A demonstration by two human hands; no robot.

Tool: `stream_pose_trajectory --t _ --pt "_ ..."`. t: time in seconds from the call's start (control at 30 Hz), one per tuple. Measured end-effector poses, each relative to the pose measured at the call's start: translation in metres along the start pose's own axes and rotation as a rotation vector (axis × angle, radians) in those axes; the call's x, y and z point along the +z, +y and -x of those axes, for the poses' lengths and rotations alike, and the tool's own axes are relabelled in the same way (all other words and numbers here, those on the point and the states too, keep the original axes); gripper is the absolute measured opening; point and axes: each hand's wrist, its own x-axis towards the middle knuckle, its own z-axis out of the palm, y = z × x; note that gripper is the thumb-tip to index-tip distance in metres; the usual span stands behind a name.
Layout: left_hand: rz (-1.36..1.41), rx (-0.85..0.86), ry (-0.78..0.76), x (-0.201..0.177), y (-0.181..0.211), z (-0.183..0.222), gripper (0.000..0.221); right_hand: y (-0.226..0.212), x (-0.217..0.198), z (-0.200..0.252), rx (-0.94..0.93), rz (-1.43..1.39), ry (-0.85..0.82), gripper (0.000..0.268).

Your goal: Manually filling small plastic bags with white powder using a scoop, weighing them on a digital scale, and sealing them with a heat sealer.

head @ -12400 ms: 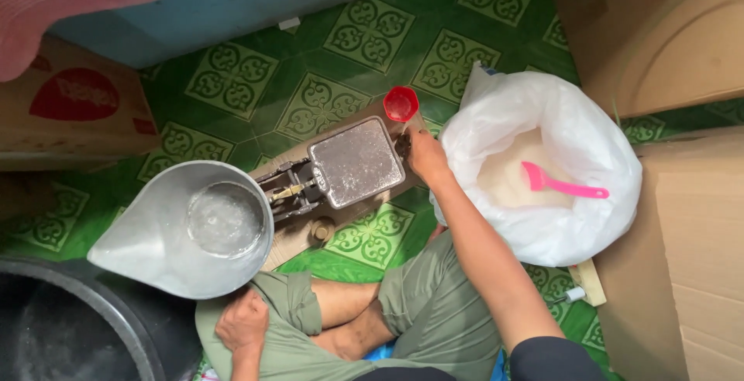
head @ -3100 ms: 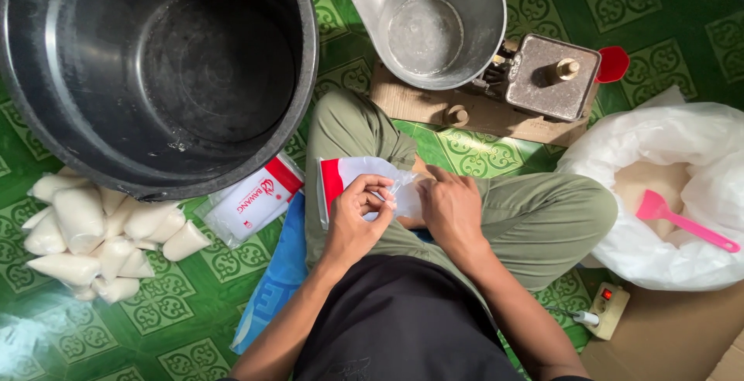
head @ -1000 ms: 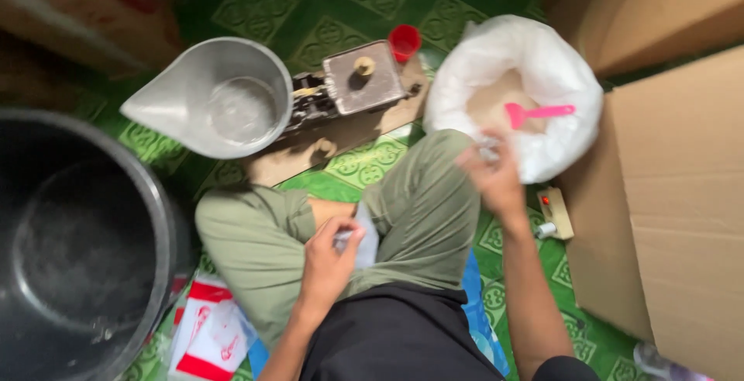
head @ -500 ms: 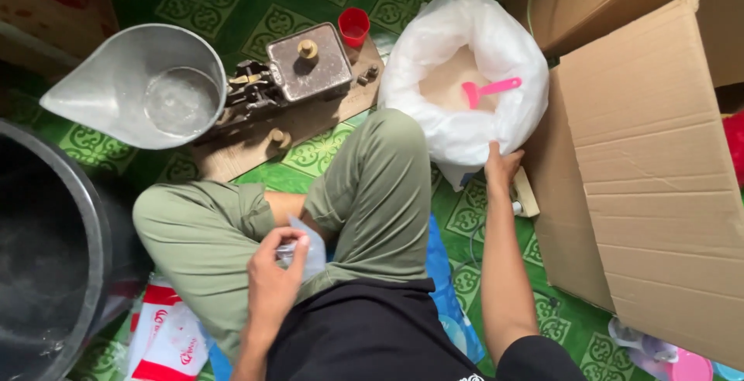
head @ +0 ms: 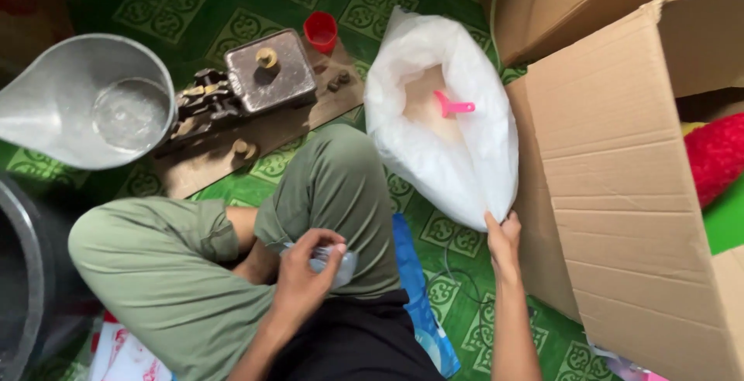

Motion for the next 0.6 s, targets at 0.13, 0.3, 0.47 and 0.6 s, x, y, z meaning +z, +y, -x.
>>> stream_pose_trajectory --t 0.13,0.3,0.47,0.6 --pt "-0.026 0.024 -0.121 0.028 0.005 -0.024 0.015 0.044 -0.024 -0.012 -0.044 0.104 -0.014 0.050" --pt "0.011 0.110 -0.266 0.043 0.033 -0.047 0.016 0.069 -0.029 -0.013 0.113 0.027 -0.071 0.052" --pt "0.051 0.137 -0.393 0.079 0.004 -0.093 0.024 -0.039 0.001 0.022 0.057 0.390 0.052 0.068" --pt "-0.115 0.072 -0.536 0.114 -0.010 -0.122 0.026 -0.141 0.031 0.055 -0.224 0.575 0.184 0.072"
